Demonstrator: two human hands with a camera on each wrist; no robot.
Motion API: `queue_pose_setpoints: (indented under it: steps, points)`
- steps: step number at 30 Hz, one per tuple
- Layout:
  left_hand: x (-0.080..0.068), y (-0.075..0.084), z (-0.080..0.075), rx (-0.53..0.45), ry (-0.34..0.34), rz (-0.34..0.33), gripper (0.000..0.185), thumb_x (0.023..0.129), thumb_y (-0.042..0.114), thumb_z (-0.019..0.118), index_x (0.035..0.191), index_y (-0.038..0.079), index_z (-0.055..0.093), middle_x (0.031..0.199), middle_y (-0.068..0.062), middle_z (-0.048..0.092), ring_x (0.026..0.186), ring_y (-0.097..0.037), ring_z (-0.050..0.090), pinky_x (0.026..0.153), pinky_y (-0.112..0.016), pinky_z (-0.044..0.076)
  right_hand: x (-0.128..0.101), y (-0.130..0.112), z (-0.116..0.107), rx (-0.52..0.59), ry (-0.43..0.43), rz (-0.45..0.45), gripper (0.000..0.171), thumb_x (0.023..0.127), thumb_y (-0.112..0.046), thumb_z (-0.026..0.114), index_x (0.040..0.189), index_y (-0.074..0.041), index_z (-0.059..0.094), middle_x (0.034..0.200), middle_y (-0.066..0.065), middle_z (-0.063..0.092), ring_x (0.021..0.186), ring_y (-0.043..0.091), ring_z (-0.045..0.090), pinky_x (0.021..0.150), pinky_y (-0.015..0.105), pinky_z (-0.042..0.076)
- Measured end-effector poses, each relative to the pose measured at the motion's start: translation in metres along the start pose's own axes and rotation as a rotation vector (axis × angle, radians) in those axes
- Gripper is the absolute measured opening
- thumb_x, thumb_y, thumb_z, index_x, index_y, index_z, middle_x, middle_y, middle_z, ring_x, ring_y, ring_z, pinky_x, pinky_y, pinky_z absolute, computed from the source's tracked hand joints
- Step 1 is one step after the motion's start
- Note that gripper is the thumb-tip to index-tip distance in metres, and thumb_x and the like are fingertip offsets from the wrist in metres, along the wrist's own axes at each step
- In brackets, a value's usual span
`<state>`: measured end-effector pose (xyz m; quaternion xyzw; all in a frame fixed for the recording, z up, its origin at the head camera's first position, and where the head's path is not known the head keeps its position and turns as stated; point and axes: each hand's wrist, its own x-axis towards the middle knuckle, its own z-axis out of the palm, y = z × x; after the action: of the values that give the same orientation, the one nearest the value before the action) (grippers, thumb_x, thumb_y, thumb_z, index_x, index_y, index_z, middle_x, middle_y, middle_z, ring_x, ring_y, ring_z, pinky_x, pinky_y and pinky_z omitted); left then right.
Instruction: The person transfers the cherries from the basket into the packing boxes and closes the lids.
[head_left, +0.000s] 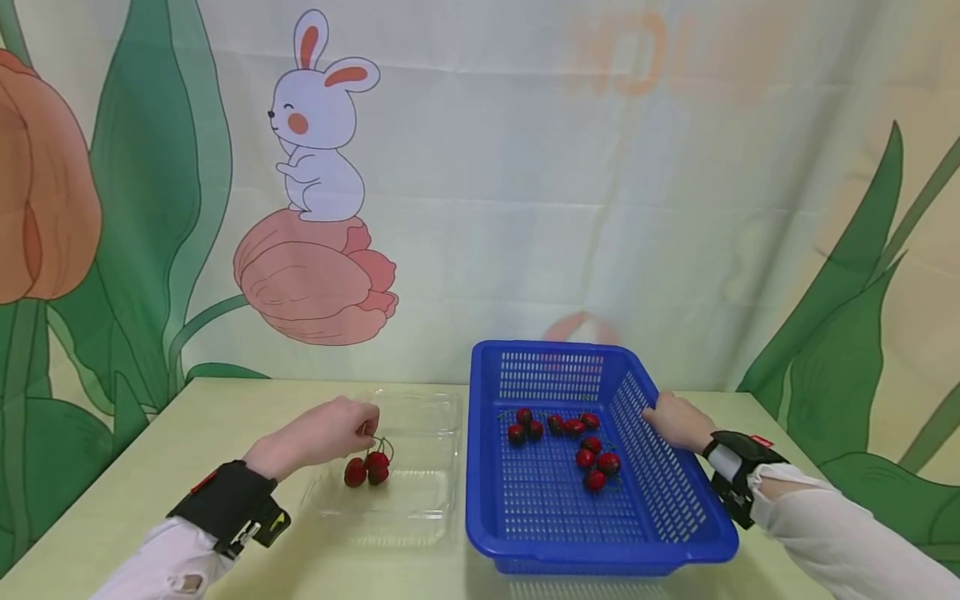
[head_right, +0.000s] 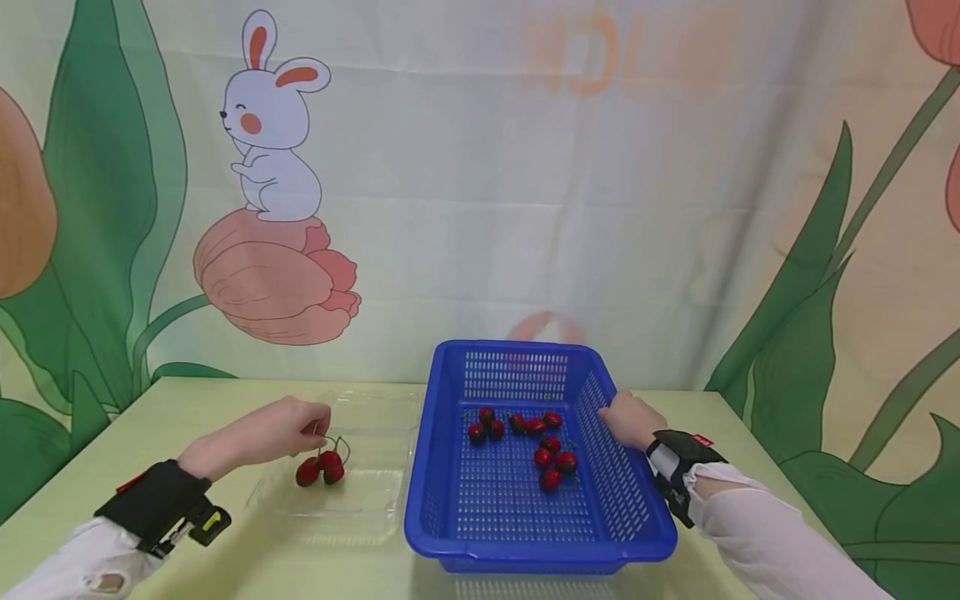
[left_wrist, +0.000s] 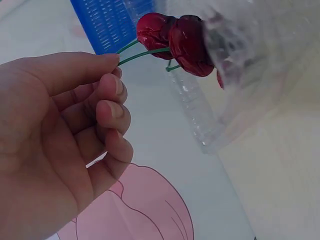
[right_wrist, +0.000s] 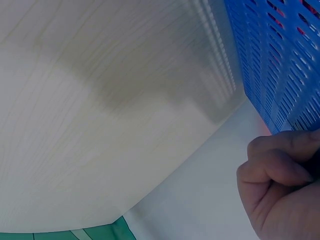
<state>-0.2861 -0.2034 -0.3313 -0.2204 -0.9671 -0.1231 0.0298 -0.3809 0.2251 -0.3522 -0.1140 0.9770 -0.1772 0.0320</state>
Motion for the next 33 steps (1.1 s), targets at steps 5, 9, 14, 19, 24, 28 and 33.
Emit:
queue_pose_setpoints:
  steps: [5, 9, 14, 19, 24, 28, 33]
  points:
    - [0.001, -0.005, 0.008, -0.005, -0.039, 0.004, 0.011, 0.065, 0.014, 0.051, 0.06, 0.014, 0.042, 0.05, 0.005, 0.039, 0.044, -0.006, 0.035, 0.043, -0.022, 0.03, 0.0, -0.001, 0.0, -0.009, 0.001, 0.014, 0.025, 0.076, -0.019, 0.031, 0.056, -0.005, 0.035, 0.048, 0.002, 0.029, 0.037, 0.011, 0.029, 0.034, 0.023, 0.024]
    - [0.001, -0.007, 0.013, -0.018, -0.067, -0.007, 0.01, 0.065, 0.013, 0.052, 0.06, 0.013, 0.043, 0.051, 0.004, 0.04, 0.045, -0.007, 0.036, 0.043, -0.022, 0.031, -0.002, -0.001, 0.0, -0.011, 0.005, 0.007, 0.024, 0.076, -0.019, 0.031, 0.056, -0.005, 0.034, 0.048, 0.001, 0.028, 0.037, 0.01, 0.028, 0.034, 0.023, 0.023]
    - [0.002, -0.009, 0.015, -0.021, -0.09, -0.022, 0.011, 0.065, 0.012, 0.051, 0.059, 0.013, 0.042, 0.05, 0.004, 0.04, 0.044, -0.007, 0.037, 0.042, -0.022, 0.031, -0.001, -0.002, 0.0, -0.026, 0.013, 0.004, 0.026, 0.076, -0.019, 0.031, 0.054, -0.006, 0.034, 0.047, 0.001, 0.029, 0.036, 0.01, 0.028, 0.033, 0.023, 0.023]
    - [0.003, -0.008, 0.017, -0.018, -0.106, -0.03, 0.01, 0.065, 0.01, 0.05, 0.059, 0.012, 0.042, 0.05, 0.004, 0.039, 0.044, -0.008, 0.036, 0.042, -0.022, 0.03, 0.0, -0.001, 0.0, -0.034, 0.013, 0.008, 0.025, 0.076, -0.019, 0.031, 0.056, -0.004, 0.035, 0.052, 0.004, 0.031, 0.037, 0.011, 0.029, 0.034, 0.024, 0.024]
    - [0.004, -0.011, 0.019, -0.03, -0.131, -0.057, 0.01, 0.065, 0.011, 0.052, 0.061, 0.012, 0.042, 0.051, 0.002, 0.041, 0.044, -0.009, 0.038, 0.043, -0.023, 0.031, 0.001, 0.0, -0.001, -0.023, 0.006, 0.013, 0.022, 0.076, -0.019, 0.031, 0.063, -0.002, 0.037, 0.055, 0.005, 0.032, 0.041, 0.013, 0.034, 0.037, 0.024, 0.027]
    - [0.004, -0.011, 0.02, -0.031, -0.137, -0.048, 0.01, 0.065, 0.012, 0.051, 0.061, 0.011, 0.042, 0.051, 0.002, 0.041, 0.043, -0.009, 0.039, 0.043, -0.022, 0.031, 0.001, 0.001, -0.001, -0.015, 0.003, 0.017, 0.023, 0.076, -0.02, 0.031, 0.065, -0.001, 0.038, 0.056, 0.006, 0.032, 0.041, 0.013, 0.034, 0.037, 0.025, 0.027]
    - [0.003, -0.013, 0.021, -0.04, -0.155, -0.053, 0.009, 0.066, 0.011, 0.05, 0.061, 0.011, 0.043, 0.051, 0.002, 0.041, 0.042, -0.009, 0.039, 0.041, -0.022, 0.032, 0.004, 0.004, 0.0, -0.028, 0.005, 0.02, 0.024, 0.076, -0.021, 0.031, 0.066, 0.0, 0.038, 0.058, 0.007, 0.032, 0.042, 0.013, 0.033, 0.037, 0.025, 0.026]
